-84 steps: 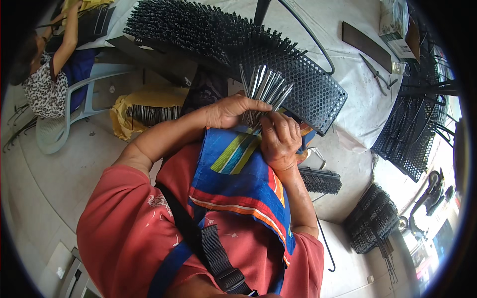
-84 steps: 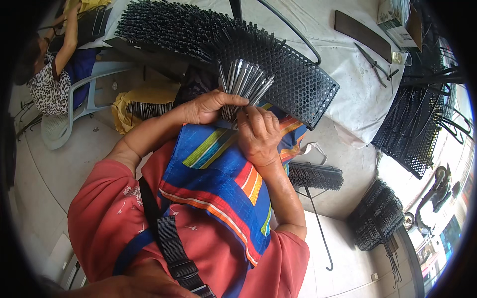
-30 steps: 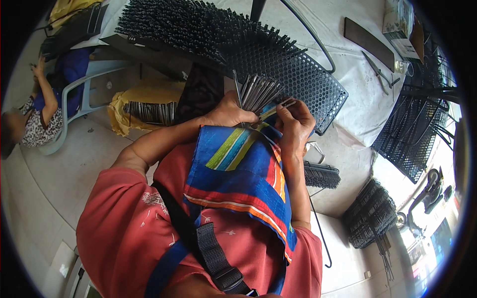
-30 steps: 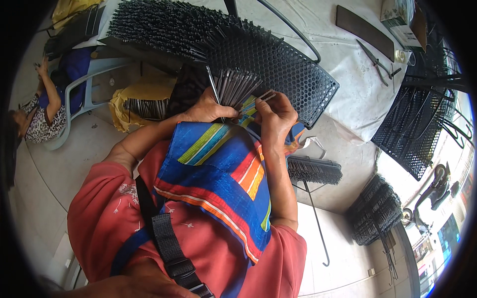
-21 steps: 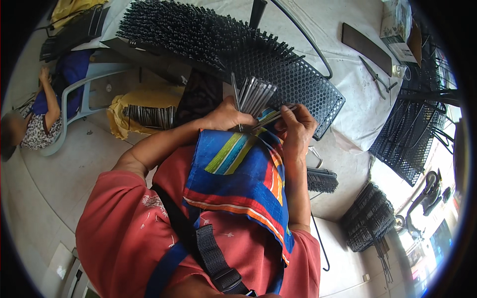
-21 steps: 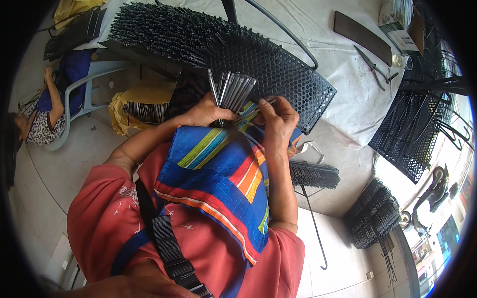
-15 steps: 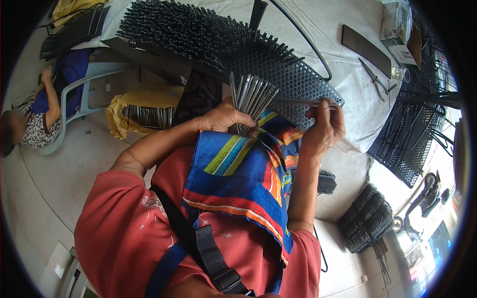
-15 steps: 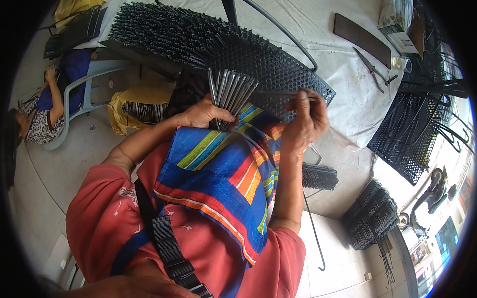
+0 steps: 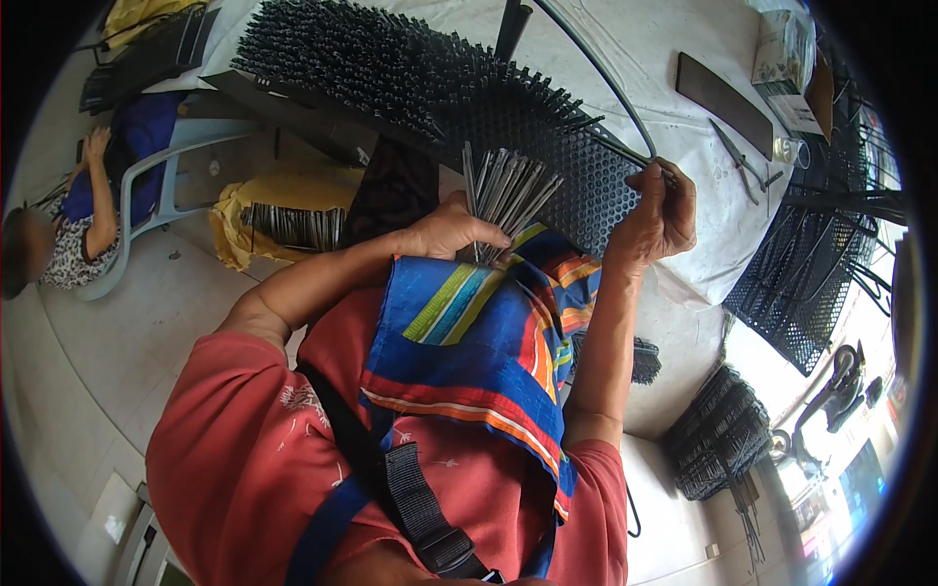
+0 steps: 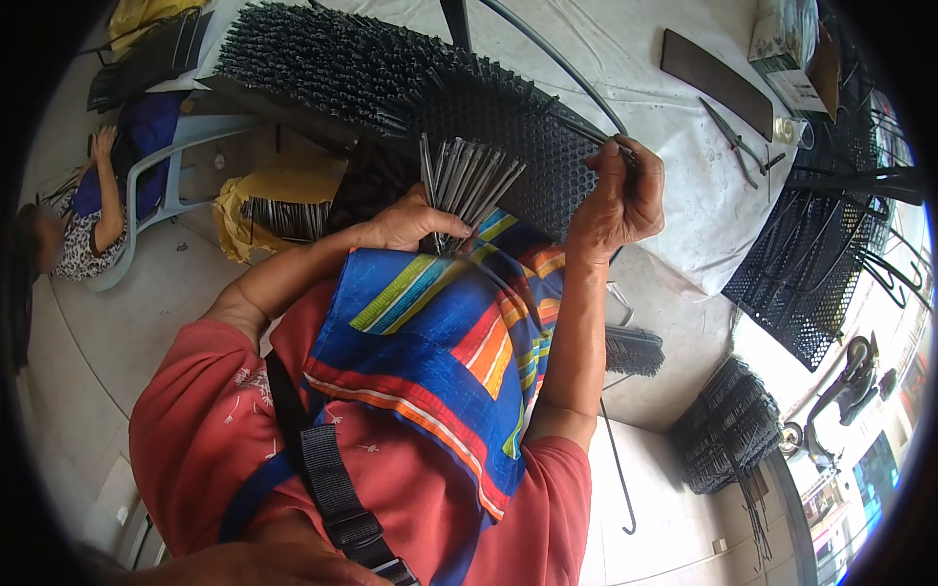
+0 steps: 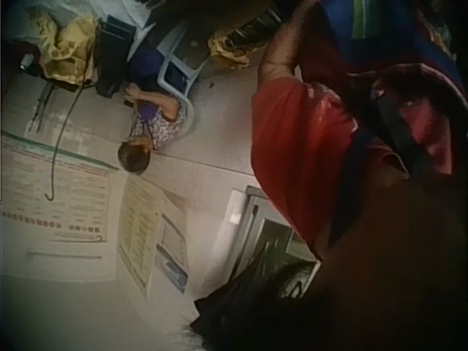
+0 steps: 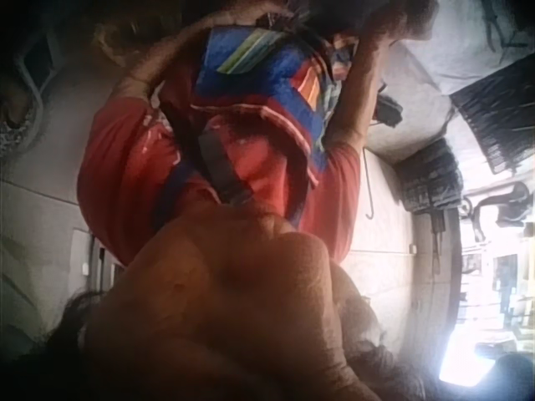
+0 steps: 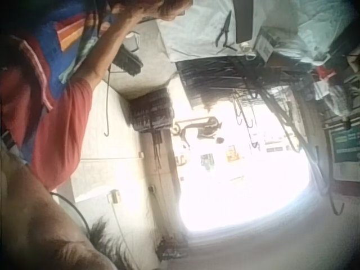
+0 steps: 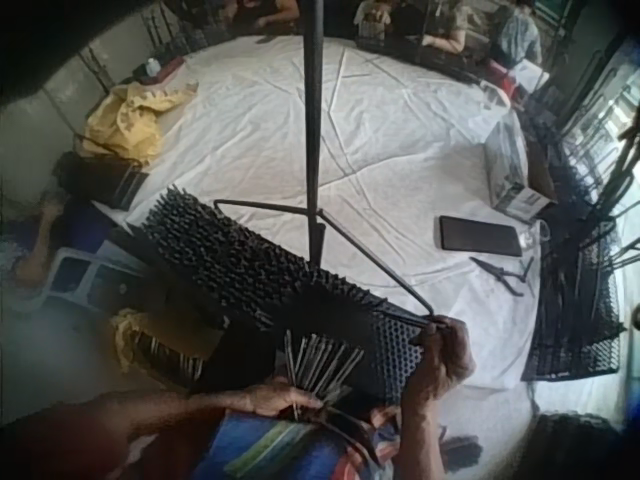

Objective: Inserting bundles of metal pins into a perforated black plate to assemble industrial brushes.

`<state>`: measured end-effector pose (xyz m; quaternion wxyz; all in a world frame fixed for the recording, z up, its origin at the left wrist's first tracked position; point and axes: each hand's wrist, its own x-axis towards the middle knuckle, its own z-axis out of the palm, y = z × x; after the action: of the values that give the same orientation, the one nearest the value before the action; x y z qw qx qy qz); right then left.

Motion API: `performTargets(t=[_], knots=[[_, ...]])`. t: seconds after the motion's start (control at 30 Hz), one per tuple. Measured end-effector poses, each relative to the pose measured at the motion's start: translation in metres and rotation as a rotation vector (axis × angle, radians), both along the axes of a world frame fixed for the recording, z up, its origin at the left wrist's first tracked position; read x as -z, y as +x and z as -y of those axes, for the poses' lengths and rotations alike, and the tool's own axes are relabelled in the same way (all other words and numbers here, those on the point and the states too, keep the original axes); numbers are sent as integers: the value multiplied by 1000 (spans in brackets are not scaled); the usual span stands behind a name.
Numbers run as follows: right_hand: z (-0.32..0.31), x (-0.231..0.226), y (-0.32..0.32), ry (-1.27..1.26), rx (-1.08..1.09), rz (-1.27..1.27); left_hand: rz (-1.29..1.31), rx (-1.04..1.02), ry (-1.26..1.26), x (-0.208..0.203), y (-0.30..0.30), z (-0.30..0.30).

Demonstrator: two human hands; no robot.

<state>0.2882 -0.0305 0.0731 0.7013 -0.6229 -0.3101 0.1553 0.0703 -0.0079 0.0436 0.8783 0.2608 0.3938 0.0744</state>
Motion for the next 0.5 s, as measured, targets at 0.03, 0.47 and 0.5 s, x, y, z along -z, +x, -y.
performTargets(t=[0.03, 0.47, 0.5], knots=[[-1, 0, 1, -1, 0, 0, -37, -15, 38, -2, 1, 1], [-29, -2, 4, -312, -124, 415, -37, -55, -61, 0, 7, -1], [-29, -3, 4, -333, -138, 445, -37, -55, -62, -1, 7, -1]])
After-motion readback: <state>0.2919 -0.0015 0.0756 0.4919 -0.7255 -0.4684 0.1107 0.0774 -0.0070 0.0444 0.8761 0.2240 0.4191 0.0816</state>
